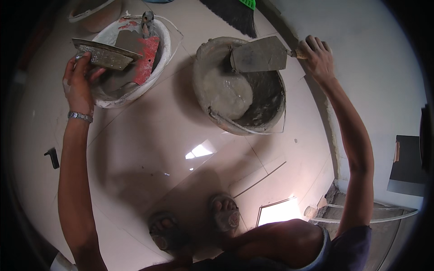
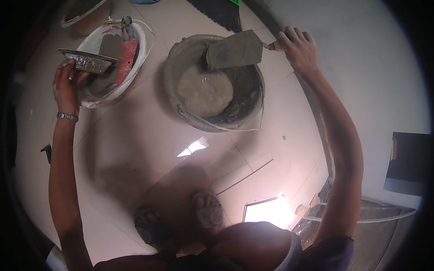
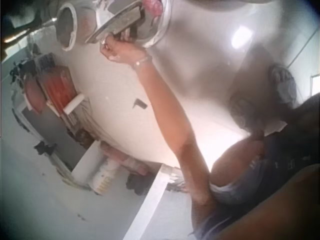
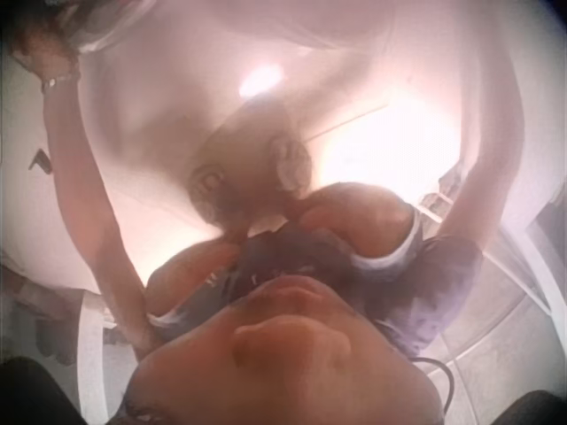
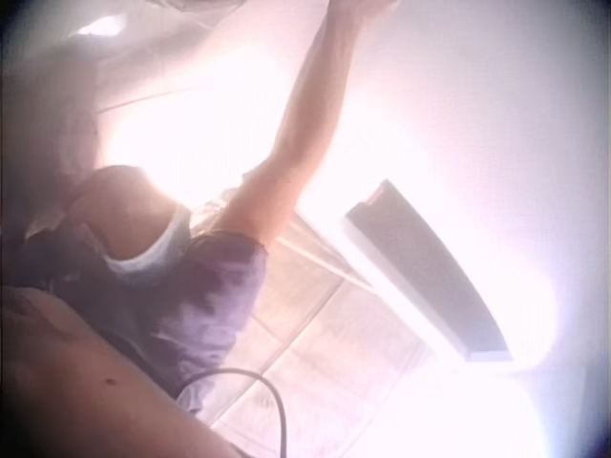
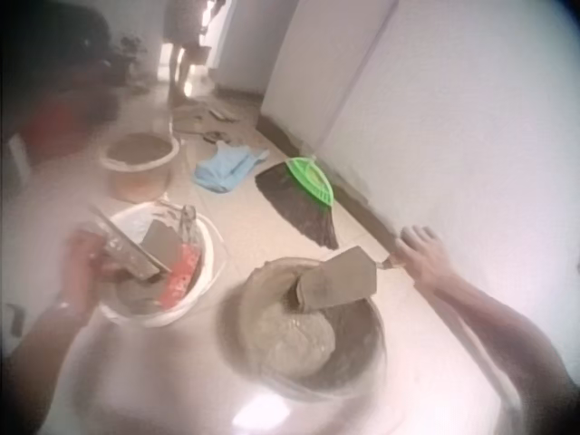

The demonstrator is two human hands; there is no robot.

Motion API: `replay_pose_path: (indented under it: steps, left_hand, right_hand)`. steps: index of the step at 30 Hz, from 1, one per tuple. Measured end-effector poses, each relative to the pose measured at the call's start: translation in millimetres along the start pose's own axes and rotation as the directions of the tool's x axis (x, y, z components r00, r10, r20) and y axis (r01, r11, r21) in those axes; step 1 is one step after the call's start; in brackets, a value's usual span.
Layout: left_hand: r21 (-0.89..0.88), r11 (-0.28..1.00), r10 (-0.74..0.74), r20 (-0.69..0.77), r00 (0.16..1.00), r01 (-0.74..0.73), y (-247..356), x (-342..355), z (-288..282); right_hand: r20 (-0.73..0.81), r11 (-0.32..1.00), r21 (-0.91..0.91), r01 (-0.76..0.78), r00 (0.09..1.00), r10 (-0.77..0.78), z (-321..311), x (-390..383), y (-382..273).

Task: The person scoops cement from a bucket with a trowel and applies it to the gaps between floor tiles using a smaller trowel. They repeatedly smooth the cement along the tile seams.

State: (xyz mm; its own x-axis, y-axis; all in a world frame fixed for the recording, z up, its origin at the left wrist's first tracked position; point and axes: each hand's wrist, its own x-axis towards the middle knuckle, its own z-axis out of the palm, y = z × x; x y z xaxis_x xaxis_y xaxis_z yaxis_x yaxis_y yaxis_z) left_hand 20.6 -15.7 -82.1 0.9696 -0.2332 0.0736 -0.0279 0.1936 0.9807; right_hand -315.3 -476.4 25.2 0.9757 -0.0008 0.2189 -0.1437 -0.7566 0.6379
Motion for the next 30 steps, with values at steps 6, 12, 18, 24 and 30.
replay_pose_path:
  steps: [6, 12, 18, 24, 30]
  left_hand:
    - [-0.065, 0.997, -0.029, -0.007, 1.000, 0.029, 1, -1, -2]
    - [-0.061, 0.997, -0.054, 0.015, 0.998, 0.055, 9, -9, 3]
    - [-0.092, 0.994, -0.055, 0.025, 0.998, 0.057, 7, -9, 5]
    - [-0.295, 0.909, -0.224, 0.247, 0.943, 0.293, 17, 12, -17]
    - [-0.139, 0.990, 0.009, 0.270, 0.963, 0.029, 48, -3, -6]
  right_hand:
    - [0.010, 0.993, -0.118, -0.012, 1.000, 0.013, 41, 21, 12]
    - [0.027, 0.989, -0.146, 0.008, 1.000, -0.004, 21, 30, 35]
    - [-0.064, 0.975, -0.211, 0.070, 0.994, -0.086, -16, 33, 69]
    - [-0.078, 0.987, -0.155, 0.043, 0.995, -0.055, -63, 30, 61]
    - [0.234, 0.996, 0.024, 0.089, 0.968, -0.092, -77, 23, 27]
